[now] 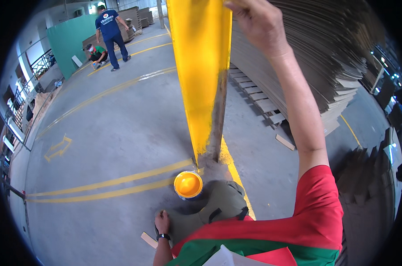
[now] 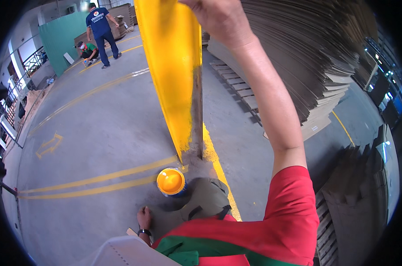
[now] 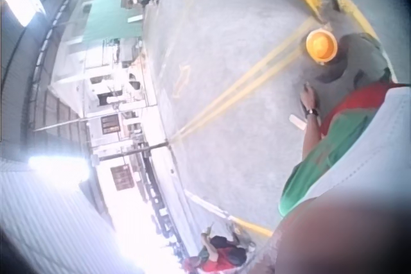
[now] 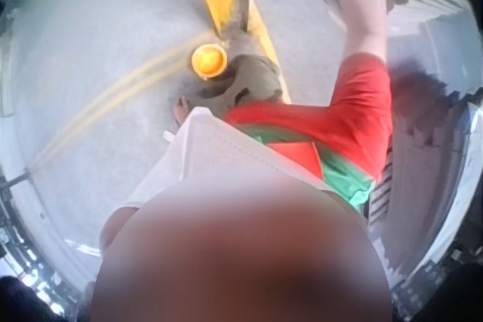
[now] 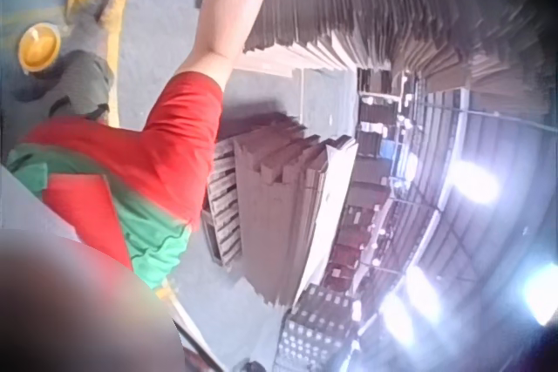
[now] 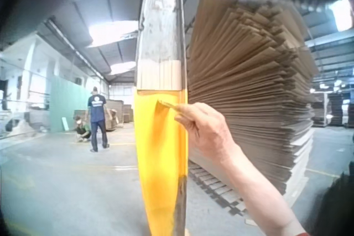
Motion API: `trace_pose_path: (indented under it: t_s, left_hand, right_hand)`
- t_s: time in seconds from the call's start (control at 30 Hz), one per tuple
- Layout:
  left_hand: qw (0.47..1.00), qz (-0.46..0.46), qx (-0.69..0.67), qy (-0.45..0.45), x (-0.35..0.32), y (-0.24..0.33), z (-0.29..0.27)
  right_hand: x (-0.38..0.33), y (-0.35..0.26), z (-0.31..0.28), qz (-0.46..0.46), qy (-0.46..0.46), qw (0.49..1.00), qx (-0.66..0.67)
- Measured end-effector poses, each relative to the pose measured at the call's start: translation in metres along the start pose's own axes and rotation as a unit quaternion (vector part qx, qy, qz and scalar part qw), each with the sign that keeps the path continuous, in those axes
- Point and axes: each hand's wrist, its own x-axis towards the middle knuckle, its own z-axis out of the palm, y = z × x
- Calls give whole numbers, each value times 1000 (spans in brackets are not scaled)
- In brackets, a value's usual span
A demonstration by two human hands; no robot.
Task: The person paints a vertical metal pillar yellow using a paintbrush and a bucket of paint. They repeatedly dip the brush into the paint and apply it to the pillar's surface.
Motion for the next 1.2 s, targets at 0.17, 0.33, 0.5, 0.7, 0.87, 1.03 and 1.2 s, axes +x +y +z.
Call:
trace_pose_path:
  t_s: [0.17, 0.33, 0.5, 0.7, 0.87, 1.03, 1.2]
  left_hand:
    - [998, 62, 20, -22, 31, -8, 9]
    - [990, 59, 124, -31, 43, -16, 30]
    - [980, 84, 175, -42, 45, -15, 33]
    - [981, 82, 170, -46, 48, -19, 34]
    - [978, 78, 157, -115, 57, -31, 26]
    - [969, 110, 160, -154, 87, -39, 8]
    - [955, 3, 211, -208, 98, -48, 3]
  right_hand:
    - [-100, -103, -1, -8, -186, 982, -24]
    - [-207, -213, -21, 79, -378, 922, 41]
    - [-210, -228, -12, 219, -364, 895, 138]
    - [-165, -174, -11, 196, -271, 938, 89]
    - [-226, -241, -12, 124, -299, 944, 58]
    - [-294, -325, -18, 241, -498, 824, 121]
    - [-238, -286, 10, 310, -458, 824, 127]
